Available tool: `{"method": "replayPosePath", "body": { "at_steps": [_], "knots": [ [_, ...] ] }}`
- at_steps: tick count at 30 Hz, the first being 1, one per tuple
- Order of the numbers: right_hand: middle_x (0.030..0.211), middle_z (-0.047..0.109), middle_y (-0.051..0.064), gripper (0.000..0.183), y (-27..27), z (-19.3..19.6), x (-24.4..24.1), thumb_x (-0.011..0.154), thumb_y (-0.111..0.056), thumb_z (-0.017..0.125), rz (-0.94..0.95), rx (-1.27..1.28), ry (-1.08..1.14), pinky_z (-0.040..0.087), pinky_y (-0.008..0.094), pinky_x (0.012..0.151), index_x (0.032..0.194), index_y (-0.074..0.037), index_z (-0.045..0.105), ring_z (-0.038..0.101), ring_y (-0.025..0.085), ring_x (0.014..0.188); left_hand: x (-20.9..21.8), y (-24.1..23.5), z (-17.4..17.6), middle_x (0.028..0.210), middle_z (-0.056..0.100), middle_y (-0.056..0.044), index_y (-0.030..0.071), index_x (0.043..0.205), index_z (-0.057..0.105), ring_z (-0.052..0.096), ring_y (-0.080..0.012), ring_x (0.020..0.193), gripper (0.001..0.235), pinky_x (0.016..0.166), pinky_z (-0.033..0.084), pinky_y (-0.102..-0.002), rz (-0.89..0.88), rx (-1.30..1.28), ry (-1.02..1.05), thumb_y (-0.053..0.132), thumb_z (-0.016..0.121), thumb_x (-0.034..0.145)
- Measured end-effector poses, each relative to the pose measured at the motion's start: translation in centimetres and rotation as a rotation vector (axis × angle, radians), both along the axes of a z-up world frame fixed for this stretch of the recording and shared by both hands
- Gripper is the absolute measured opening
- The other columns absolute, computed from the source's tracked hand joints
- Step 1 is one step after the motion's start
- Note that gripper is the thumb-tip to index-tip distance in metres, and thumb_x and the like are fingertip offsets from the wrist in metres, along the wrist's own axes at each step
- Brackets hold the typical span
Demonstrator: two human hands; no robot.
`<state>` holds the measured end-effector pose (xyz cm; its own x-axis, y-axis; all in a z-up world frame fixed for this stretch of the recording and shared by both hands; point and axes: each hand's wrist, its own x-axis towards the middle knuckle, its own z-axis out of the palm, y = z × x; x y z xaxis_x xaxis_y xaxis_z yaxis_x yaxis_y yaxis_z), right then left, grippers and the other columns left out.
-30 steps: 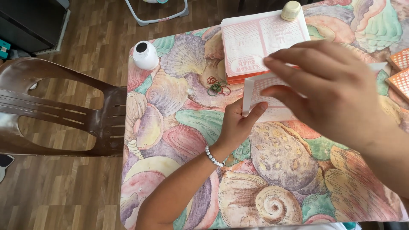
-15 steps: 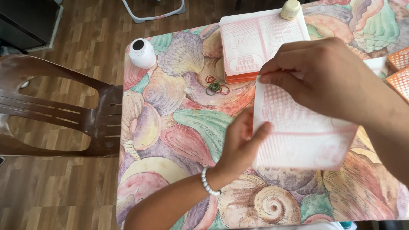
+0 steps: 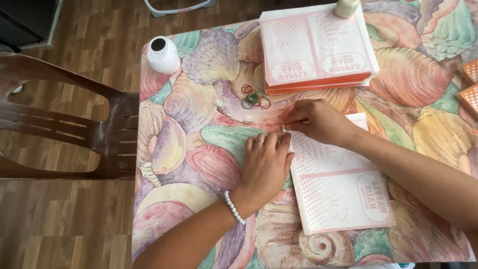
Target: Folding printed paper sheets into bags and stacking them on a table.
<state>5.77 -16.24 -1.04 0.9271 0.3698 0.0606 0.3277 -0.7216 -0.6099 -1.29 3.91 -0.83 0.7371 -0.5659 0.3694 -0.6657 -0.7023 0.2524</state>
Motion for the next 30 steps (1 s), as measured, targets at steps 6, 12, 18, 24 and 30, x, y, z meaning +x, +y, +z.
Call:
{"method": "replayPosePath", "body": {
  "at_steps": [6,12,18,24,30],
  "knots": [
    [0.087,0.073,0.008,0.018,-0.3,0.7,-0.5,0.087,-0.016,0.078,0.011,-0.001,-0.001,0.057,0.036,0.072,0.104,-0.012,0.083,0.072,0.025,0.086,-0.3,-0.2,0.3,0.091,0.054,-0.009,0.003,0.131,0.064,0.055,-0.0300,0.090,0.048,0.090,0.039,-0.051,0.069,0.071,0.014,0.035,0.063,0.095],
    [0.085,0.072,0.006,0.015,-0.1,0.5,-0.8,0.087,-0.015,0.078,0.030,0.024,-0.049,0.058,0.036,0.072,0.101,-0.012,0.083,0.072,0.024,0.085,-0.1,0.1,0.7,0.090,0.053,-0.009,0.004,0.131,0.064,0.053,-0.0307,0.090,0.051,0.088,0.037,-0.052,0.076,0.084,0.042,0.040,0.064,0.094],
    [0.084,0.070,0.005,0.011,-0.2,0.4,-1.3,0.086,-0.011,0.078,0.129,-0.011,-0.233,0.058,0.035,0.073,0.095,-0.008,0.082,0.070,0.025,0.086,0.5,0.5,0.3,0.087,0.050,-0.006,0.007,0.133,0.062,0.052,-0.0302,0.089,0.056,0.089,0.035,-0.054,0.081,0.055,0.075,0.046,0.064,0.092],
    [0.090,0.066,0.000,0.008,-0.7,1.9,-2.8,0.089,-0.009,0.071,0.274,-0.222,-0.480,0.056,0.031,0.077,0.093,-0.012,0.078,0.066,0.019,0.093,0.3,0.3,0.7,0.090,0.050,-0.009,0.007,0.147,0.052,0.050,-0.0302,0.089,0.065,0.092,0.035,-0.053,0.057,0.019,0.023,0.037,0.070,0.092],
    [0.089,0.065,0.001,0.009,-2.3,1.5,-3.5,0.095,-0.010,0.065,0.320,-0.412,-0.607,0.055,0.030,0.078,0.090,-0.011,0.073,0.064,0.019,0.088,-0.1,0.0,0.8,0.091,0.052,-0.011,0.005,0.136,0.063,0.050,-0.0320,0.090,0.055,0.097,0.030,-0.060,0.088,0.116,0.008,0.044,0.057,0.097]
  ]
}}
